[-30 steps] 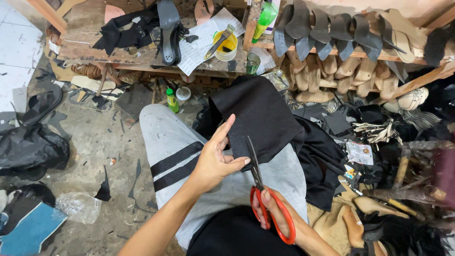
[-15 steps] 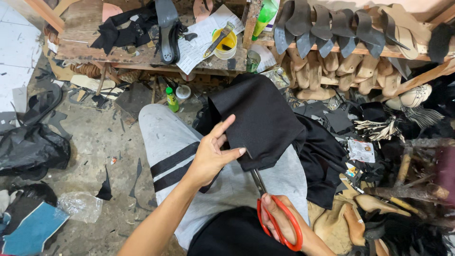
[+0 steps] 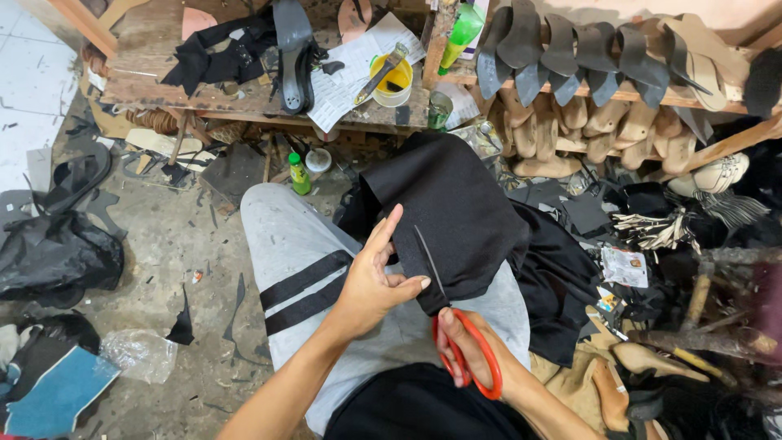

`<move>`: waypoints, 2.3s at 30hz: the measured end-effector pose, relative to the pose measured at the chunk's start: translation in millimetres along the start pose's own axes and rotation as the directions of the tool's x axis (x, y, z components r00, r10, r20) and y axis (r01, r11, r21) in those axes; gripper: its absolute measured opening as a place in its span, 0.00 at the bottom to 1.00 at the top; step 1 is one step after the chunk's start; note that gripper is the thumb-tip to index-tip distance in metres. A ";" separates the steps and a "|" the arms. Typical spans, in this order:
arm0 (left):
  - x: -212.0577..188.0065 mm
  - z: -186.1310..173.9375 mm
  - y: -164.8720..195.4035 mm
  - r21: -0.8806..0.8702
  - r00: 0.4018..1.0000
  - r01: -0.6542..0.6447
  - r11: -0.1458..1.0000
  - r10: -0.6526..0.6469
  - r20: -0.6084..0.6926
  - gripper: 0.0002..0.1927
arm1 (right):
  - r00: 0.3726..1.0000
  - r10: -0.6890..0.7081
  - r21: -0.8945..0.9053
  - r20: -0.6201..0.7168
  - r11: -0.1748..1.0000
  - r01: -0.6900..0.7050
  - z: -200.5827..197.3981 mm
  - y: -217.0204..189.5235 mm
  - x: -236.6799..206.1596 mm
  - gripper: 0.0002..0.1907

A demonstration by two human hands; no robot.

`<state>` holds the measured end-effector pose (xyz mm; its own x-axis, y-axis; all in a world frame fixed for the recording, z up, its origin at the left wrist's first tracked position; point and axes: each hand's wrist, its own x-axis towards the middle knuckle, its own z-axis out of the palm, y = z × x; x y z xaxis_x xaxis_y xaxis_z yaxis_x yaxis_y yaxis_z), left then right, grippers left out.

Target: The person sits on the floor and uses red-handled scissors to cut a black sheet of material into strips. They repeatedly trim the edge, reposition the sheet, and continue cutting while surrounded by shoe parts and tools.

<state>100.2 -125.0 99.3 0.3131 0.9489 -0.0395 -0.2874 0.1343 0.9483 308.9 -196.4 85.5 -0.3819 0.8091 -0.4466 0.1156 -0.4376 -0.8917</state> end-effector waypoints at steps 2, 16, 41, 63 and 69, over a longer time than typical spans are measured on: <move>1.6 -1.4 -2.3 -0.004 1.000 0.016 1.000 -0.016 -0.006 0.55 | 0.999 0.041 -0.018 -0.017 0.999 -0.042 -3.1 4.7 -1.3 0.37; 26.6 -14.7 -7.3 0.016 0.997 -0.032 0.999 0.033 -0.064 0.53 | 0.992 0.122 -0.095 0.008 0.988 -0.121 -19.2 -18.9 23.1 0.38; 49.2 -28.0 -17.0 0.043 0.986 -0.060 0.997 0.066 -0.151 0.54 | 0.993 0.093 -0.087 0.076 0.992 -0.086 -23.9 -41.1 60.4 0.36; 76.0 -54.7 -33.4 0.003 0.983 -0.086 0.996 0.085 -0.163 0.55 | 0.984 0.164 -0.072 0.063 0.985 -0.159 -35.2 -56.7 73.9 0.37; 71.3 -48.7 -23.7 -0.134 0.983 0.008 0.991 -0.032 -0.180 0.59 | 0.971 0.208 -0.039 0.118 0.978 -0.205 -30.3 -71.5 94.9 0.37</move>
<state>85.3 -46.6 58.7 0.1542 0.9800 -0.1261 -0.4034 0.1789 0.8974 292.2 -76.5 104.7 -0.4547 0.6483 -0.6107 0.2269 -0.5787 -0.7833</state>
